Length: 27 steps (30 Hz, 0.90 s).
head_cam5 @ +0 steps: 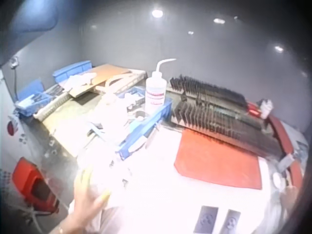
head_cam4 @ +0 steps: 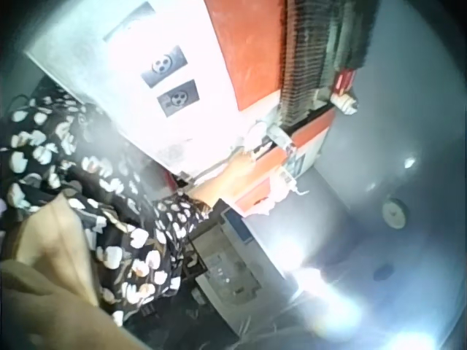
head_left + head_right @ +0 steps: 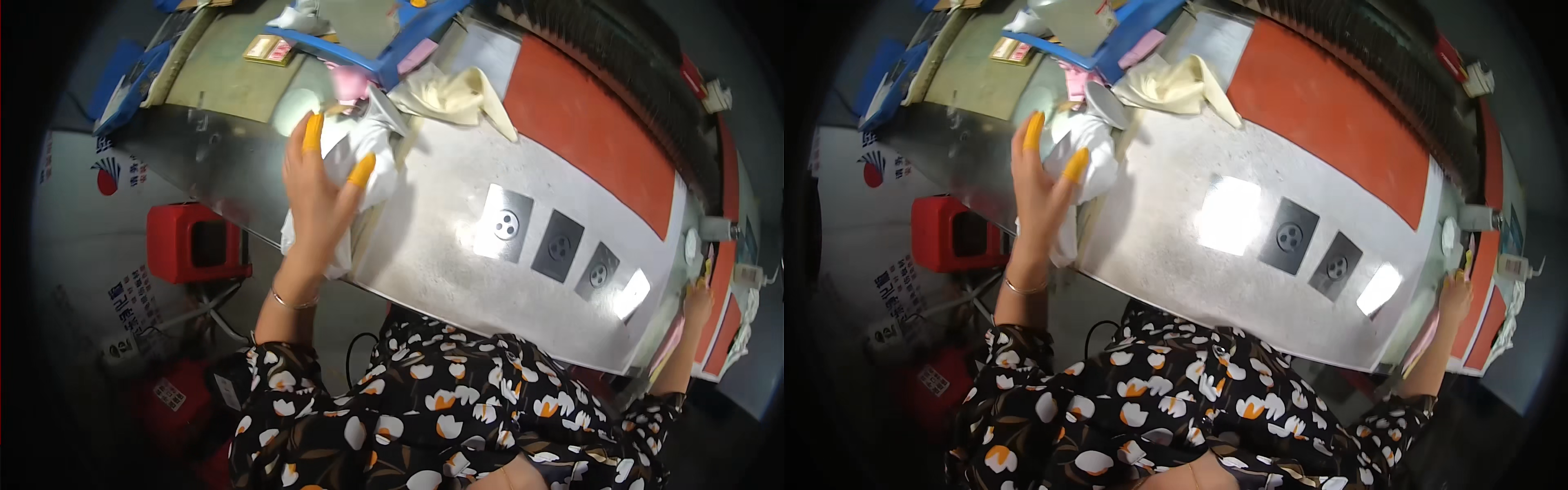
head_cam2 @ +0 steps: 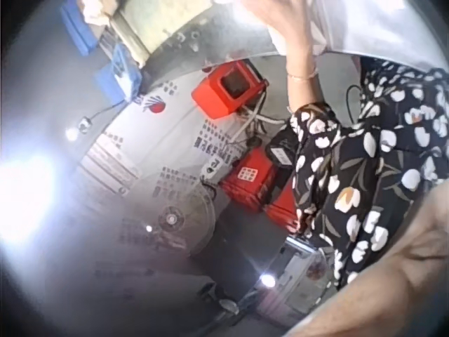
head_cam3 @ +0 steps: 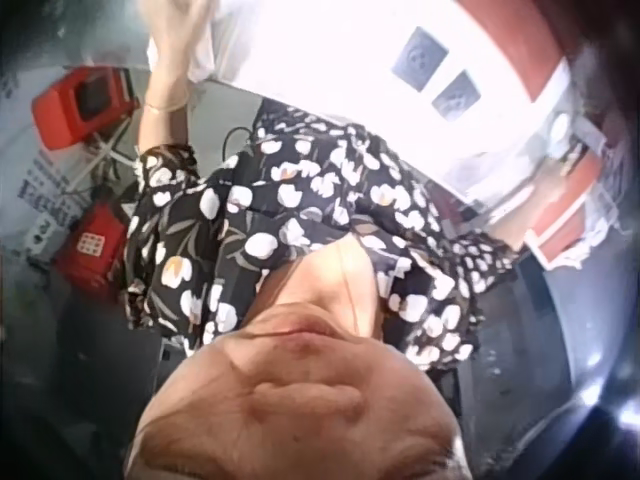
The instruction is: The person wipes a metallic work surface and several small square metal plates using a white cloth and a liquid from a squeeze bottle. They repeatedly apply liquid and wipe the plates and the surrounding area, occasionally picking up and repositioning the plates.
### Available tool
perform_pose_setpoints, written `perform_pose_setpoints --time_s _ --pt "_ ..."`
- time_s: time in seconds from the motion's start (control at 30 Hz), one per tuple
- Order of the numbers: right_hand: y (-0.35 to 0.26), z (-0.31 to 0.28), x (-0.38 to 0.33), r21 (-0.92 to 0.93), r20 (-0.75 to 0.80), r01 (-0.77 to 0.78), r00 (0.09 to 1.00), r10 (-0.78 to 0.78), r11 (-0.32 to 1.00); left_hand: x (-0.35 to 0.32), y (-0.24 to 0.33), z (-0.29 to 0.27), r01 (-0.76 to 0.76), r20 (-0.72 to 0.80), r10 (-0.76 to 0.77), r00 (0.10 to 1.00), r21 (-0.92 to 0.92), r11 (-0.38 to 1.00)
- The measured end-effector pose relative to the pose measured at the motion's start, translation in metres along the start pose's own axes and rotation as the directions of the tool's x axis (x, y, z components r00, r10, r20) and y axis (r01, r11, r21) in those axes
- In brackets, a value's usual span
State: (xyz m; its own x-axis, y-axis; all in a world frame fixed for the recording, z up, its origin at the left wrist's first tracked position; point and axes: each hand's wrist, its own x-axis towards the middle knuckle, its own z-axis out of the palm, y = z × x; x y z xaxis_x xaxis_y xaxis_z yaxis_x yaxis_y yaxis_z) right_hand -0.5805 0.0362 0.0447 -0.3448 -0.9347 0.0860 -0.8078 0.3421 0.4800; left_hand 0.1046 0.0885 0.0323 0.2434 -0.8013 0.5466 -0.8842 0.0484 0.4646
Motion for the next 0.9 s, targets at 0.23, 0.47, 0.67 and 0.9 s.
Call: perform_pose_setpoints --time_s 0.23,0.47,0.67,0.9 --pt "-0.102 -0.111 -0.072 0.513 -0.518 0.433 0.844 -0.135 0.741 0.043 0.005 0.025 0.012 0.369 -0.115 0.922 0.272 0.962" --pt "-0.249 -0.179 -0.197 0.706 -0.703 0.660 0.610 -0.365 -0.257 0.040 -0.003 0.036 -0.138 0.126 0.105 0.986 0.299 0.944" --pt "-0.321 -0.196 -0.236 0.814 -0.578 0.345 0.561 -0.593 -0.467 -0.002 0.045 -0.023 0.084 0.238 0.056 0.970 -0.541 0.837" --pt "-0.316 -0.204 -0.243 0.785 -0.320 -0.415 0.366 -0.874 -0.461 -0.063 0.086 -0.035 0.039 0.549 0.290 0.784 -0.510 0.859"
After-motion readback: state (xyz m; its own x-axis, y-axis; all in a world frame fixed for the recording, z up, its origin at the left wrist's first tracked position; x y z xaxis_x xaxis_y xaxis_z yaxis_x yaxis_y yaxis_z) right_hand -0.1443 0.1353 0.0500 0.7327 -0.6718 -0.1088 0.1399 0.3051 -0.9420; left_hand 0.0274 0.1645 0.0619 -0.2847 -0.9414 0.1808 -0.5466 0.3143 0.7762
